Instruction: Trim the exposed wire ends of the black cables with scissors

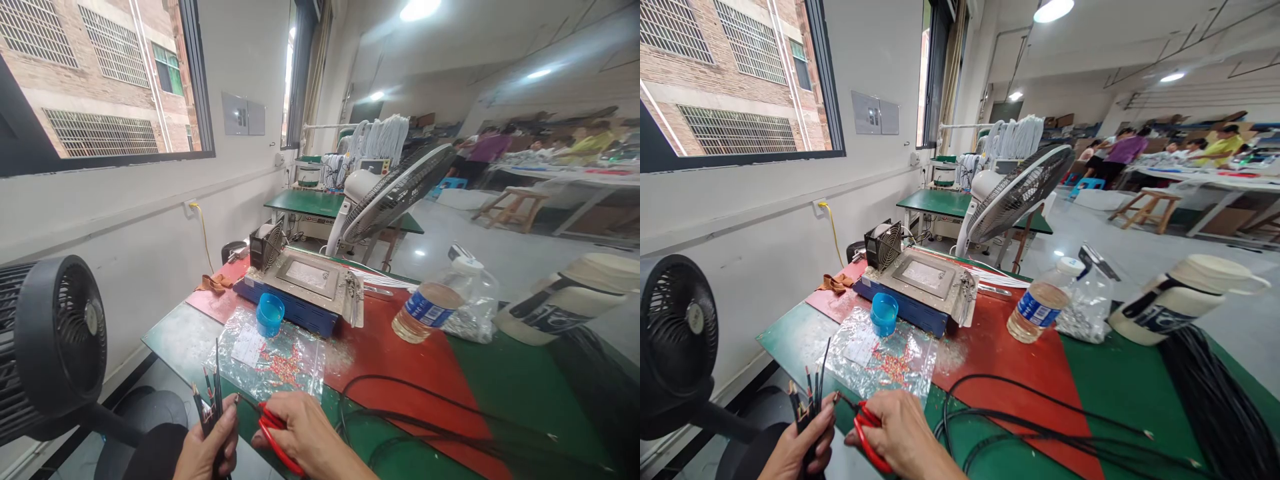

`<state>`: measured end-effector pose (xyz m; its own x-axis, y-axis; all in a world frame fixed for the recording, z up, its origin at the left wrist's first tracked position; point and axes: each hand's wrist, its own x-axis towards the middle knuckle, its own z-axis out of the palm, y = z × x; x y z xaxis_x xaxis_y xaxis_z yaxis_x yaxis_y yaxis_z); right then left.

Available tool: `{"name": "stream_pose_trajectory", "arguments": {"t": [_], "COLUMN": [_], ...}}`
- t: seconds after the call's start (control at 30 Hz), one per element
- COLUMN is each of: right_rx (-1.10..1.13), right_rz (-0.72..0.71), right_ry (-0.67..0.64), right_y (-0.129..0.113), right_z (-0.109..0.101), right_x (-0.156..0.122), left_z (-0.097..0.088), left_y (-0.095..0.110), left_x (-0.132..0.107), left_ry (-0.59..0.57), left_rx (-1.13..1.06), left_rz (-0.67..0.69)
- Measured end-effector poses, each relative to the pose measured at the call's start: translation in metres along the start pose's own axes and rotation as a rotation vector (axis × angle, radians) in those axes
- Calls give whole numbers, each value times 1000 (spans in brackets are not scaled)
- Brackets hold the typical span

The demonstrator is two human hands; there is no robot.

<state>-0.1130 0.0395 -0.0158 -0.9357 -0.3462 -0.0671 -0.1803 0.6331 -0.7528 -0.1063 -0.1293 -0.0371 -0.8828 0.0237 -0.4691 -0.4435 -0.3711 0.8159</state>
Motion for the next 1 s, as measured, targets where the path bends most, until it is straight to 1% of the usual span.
{"name": "stream_pose_trajectory", "arguments": {"t": [0.1,0.2,0.3,0.43,0.53,0.63,0.8,0.93,1.0], "right_rx": [42,164,406,769,895,923,920,868,874], "right_rz": [38,67,86,189,214,227,235,156,177], "right_ry": [-10,-10,-28,-101,-151,-177,-198,-151,-146], "right_y": [1,4,7,6,5,5,4,2,0], "right_z": [1,1,-1,1,4,6,7,5,4], "right_x": [1,3,3,2,2,2,2,0,-1], "left_z": [-1,-2,-6,-7,-3,1,5,2,1], "left_y": [0,-1,-4,-8,-9,-9,-7,-10,-12], "left_x": [1,2,3,1,-3,-7,-9,-8,-7], "left_ry": [-3,-20,-35,-70,-102,-116,-87,-111,-128], "left_rx": [18,10,5,21,45,69,94,104,103], "left_rz": [1,7,-8,-28,-43,-54,-23,-36,-48]}}
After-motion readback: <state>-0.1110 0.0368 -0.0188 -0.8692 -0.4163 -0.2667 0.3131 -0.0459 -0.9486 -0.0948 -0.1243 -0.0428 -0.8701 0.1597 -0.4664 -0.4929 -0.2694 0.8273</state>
